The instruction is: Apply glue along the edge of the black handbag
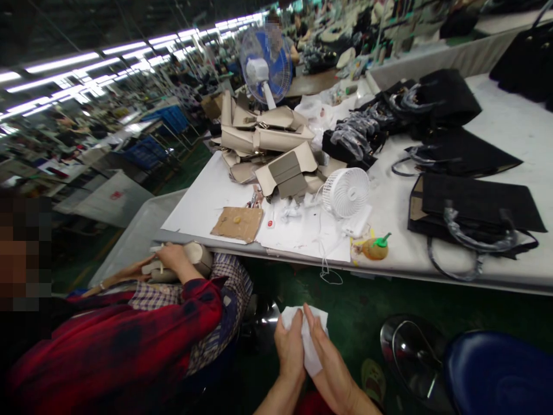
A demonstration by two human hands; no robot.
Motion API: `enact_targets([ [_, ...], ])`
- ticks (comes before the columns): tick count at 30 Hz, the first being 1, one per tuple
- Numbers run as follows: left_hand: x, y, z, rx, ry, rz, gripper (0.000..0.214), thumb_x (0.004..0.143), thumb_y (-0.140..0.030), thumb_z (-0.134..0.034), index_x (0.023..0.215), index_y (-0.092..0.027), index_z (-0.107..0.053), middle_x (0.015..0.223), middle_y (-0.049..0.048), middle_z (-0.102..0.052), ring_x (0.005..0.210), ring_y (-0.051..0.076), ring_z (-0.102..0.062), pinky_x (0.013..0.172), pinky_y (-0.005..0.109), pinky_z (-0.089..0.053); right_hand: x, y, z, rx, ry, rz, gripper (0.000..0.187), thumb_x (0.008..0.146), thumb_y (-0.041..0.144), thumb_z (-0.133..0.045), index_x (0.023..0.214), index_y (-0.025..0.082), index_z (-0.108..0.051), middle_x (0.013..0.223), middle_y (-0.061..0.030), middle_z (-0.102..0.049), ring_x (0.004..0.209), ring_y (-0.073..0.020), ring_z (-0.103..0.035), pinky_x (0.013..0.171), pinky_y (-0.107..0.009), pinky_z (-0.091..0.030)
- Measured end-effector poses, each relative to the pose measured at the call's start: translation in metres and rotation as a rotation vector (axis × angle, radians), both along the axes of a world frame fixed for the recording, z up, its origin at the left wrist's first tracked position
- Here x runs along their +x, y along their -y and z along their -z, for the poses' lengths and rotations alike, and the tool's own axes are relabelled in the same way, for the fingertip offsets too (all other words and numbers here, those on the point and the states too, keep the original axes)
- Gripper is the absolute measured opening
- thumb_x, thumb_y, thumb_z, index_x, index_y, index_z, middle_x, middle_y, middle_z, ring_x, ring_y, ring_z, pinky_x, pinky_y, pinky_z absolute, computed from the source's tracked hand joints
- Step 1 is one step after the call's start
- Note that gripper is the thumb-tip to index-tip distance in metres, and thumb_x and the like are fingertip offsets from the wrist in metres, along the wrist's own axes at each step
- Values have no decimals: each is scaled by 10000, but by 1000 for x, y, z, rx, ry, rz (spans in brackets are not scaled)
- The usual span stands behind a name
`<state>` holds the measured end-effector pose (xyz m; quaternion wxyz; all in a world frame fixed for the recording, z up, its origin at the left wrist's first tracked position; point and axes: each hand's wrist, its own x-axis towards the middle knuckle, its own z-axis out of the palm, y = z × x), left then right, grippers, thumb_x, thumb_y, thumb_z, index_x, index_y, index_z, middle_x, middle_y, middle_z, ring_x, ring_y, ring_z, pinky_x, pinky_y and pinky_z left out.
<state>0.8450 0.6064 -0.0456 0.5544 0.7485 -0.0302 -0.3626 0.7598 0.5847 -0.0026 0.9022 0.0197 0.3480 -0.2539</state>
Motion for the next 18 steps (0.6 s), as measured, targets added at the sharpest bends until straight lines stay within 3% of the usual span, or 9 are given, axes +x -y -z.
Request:
enact_targets([
  [3,20,2,13,80,150,78,476,794,-645,-669,874,-177,-646,737,45,-698,661,205,-643,628,295,-489,-3,-5,1,-3,55,29,826,891,651,-712,1585,310,-421,1640,-36,-445,1471,-235,-446,1244,-429,-294],
  [5,42,1,21,135,206,52,466,760,-646,-660,829,-187,-628,735,49,-685,666,212,-620,650,312,-473,-7,-6,-3,-11,113,9,824,880,687,-701,1575,337,-432,1606,-57,-493,1442,-248,-490,1248,-465,-258],
  [8,78,-4,29,248,300,-14,431,741,-646,-617,761,-220,-549,699,48,-638,675,234,-588,688,349,-438,-15,0,-16,11,277,-44,773,797,795,-695,1468,436,-560,1577,-41,-532,1411,-312,-532,1237,-522,-231],
  [10,92,-8,28,289,347,-15,401,767,-634,-580,747,-239,-513,670,35,-606,668,241,-568,697,359,-408,-19,8,-25,16,379,-13,725,791,846,-641,1390,438,-640,1590,-37,-514,1445,-340,-492,1235,-528,-233],
  [14,81,-11,15,245,353,77,461,801,-687,-565,804,-226,-570,712,47,-634,691,251,-582,702,357,-412,-23,23,-29,19,428,51,749,828,848,-590,1405,373,-644,1570,-119,-528,1498,-319,-419,1232,-504,-255],
  [16,67,-8,4,199,323,110,523,823,-729,-550,874,-211,-598,755,58,-662,709,251,-604,705,352,-438,-25,28,-25,30,386,77,801,836,835,-599,1502,395,-533,1554,-135,-545,1481,-308,-447,1217,-496,-291],
  [18,58,-2,-6,153,292,130,564,847,-749,-531,946,-199,-605,791,61,-681,732,247,-621,719,346,-460,-28,32,-20,29,335,88,927,839,851,-573,1616,414,-318,1522,-157,-575,1434,-310,-512,1187,-493,-349],
])
